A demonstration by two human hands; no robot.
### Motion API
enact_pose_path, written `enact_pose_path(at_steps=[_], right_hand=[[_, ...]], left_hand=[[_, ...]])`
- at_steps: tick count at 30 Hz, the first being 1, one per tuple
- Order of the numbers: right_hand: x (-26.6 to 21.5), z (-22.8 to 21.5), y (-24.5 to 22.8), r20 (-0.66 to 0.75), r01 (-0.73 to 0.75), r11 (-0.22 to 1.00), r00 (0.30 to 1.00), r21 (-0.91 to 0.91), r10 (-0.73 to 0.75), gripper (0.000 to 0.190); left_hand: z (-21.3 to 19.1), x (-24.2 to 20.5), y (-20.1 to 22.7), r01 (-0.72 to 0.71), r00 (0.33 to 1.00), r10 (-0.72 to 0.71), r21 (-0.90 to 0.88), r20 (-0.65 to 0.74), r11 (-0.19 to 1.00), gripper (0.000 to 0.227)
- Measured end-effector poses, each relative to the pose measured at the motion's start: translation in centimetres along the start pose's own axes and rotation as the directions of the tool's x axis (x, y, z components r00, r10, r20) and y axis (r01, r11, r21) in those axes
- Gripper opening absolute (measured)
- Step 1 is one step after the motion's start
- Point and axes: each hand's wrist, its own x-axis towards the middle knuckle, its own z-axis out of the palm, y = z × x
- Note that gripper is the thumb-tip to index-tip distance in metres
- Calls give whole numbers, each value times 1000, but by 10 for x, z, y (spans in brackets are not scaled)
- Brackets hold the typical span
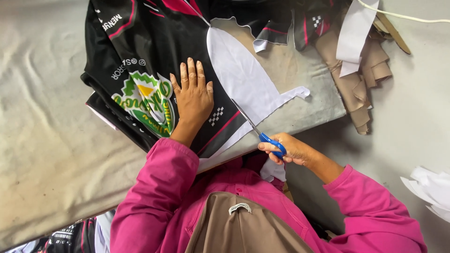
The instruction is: The person uses blue-handled scissors to cut a piece of black and white patterned fabric laid out on a table. They follow a white paper template placed on the fabric, cutting along its edges to shape the material.
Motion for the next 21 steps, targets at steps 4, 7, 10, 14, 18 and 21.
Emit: enact_pose_path(at_steps=[4, 7, 10, 14, 18, 21], right_hand=[[6, 2, 6, -4, -24, 1000, 1000, 16, 24, 36], [10, 2, 12, -25, -51, 999, 998, 15, 52, 36], [11, 4, 12, -18, -58, 998, 998, 13, 59, 35], [8, 11, 1, -3, -112, 993, 994, 36, 112, 33], [13, 11, 5, -9, -112, 993, 994, 48, 113, 32], [13, 9, 7, -15, -111, 992, 994, 55, 112, 32]], left_hand=[[-9, 1, 1, -3, 999, 4, -7, 42, 1000, 54], [-13, 2, 2, -5, 997, 7, -20, 80, 1000, 55], [-15, 4, 0, -1, 993, 7, -47, 118, 999, 55], [-15, 5, -2, 0, 990, 9, -65, 143, 998, 54], [-17, 5, -2, 2, 988, 10, -83, 152, 997, 54], [-17, 5, -2, 10, 987, 4, -83, 160, 997, 54]])
